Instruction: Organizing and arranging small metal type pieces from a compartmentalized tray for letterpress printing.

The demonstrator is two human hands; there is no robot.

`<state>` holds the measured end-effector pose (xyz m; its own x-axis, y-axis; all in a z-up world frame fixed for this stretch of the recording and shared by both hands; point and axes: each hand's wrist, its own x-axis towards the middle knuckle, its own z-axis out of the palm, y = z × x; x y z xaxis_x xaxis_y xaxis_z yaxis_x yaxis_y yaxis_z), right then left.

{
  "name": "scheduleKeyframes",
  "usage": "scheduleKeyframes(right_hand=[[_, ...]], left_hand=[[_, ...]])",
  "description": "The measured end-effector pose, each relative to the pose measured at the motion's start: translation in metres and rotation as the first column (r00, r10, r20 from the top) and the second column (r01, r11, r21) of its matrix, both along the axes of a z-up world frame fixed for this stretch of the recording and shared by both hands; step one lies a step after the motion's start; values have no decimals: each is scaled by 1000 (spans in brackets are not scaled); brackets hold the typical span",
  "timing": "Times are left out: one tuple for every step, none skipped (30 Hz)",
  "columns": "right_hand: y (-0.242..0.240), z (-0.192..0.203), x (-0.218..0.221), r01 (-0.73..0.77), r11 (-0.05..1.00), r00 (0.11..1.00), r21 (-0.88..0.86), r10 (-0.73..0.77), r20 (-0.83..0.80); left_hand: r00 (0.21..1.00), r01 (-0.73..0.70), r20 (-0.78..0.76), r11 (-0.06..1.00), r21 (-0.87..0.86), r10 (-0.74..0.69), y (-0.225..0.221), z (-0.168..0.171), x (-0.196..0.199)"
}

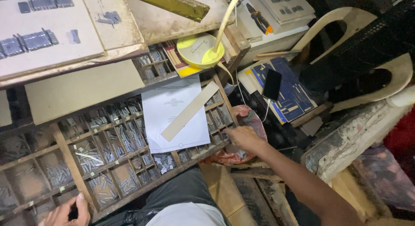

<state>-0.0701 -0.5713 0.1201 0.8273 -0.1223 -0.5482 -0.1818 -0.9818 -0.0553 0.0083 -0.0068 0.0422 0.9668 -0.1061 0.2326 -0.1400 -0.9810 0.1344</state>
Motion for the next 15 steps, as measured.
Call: scheduleKeyframes(right_hand=[[4, 4, 5, -5, 1000, 1000, -25, 5, -6], [8, 9, 10, -9, 999, 1000, -49, 9, -12], [11, 10, 12, -12, 999, 1000, -50, 11, -9], [15, 10, 14, 51, 998, 999, -39, -50, 21], [18, 10, 15, 114, 993, 993, -27, -112, 47], [19, 9, 15, 112, 993, 993, -28, -110, 47], [19, 9, 16, 101, 993, 995, -58, -101, 18], [19, 8, 17, 91, 992, 996, -88, -92, -11], [16, 6, 17, 89, 992, 996, -88, -90, -12], [13, 4, 17, 85, 995, 996, -51, -86, -22], [10, 2, 16, 84, 996, 996, -15, -84, -30], [13, 7, 14, 84, 996, 996, -15, -85, -31], [14, 14, 14, 59, 998, 998, -20, -59, -23], [15, 20, 14, 34, 999, 999, -25, -34, -15], [14, 22, 13, 29, 999, 999, -28, -30, -19]], left_hand=[[998, -7, -66, 1000, 19, 8, -1, 6, 1], [991, -13, -132, 999, 39, 18, -3, 12, 2], [991, -16, -128, 999, 38, 21, -2, 7, 1], [997, -14, -73, 1000, 1, 14, 0, 2, 1], [1000, -11, -21, 999, -37, 10, 1, -3, -1], [1000, -13, -21, 999, -38, 12, 3, -9, -1], [1000, -13, -7, 999, -40, 12, 5, -15, 0], [1000, -13, 7, 999, -42, 13, 7, -21, 1], [1000, -14, 6, 999, -43, 14, 6, -17, 1], [1000, -19, -9, 1000, -10, 19, 4, -12, 1], [999, -21, -24, 1000, 22, 21, 2, -8, 1], [999, -20, -24, 1000, 22, 21, 3, -5, -1], [1000, -12, -16, 1000, 3, 12, 2, -2, -1], [1000, -4, -8, 1000, -16, 4, 1, 0, -1], [1000, -9, -12, 1000, -19, 9, 0, -3, -3]])
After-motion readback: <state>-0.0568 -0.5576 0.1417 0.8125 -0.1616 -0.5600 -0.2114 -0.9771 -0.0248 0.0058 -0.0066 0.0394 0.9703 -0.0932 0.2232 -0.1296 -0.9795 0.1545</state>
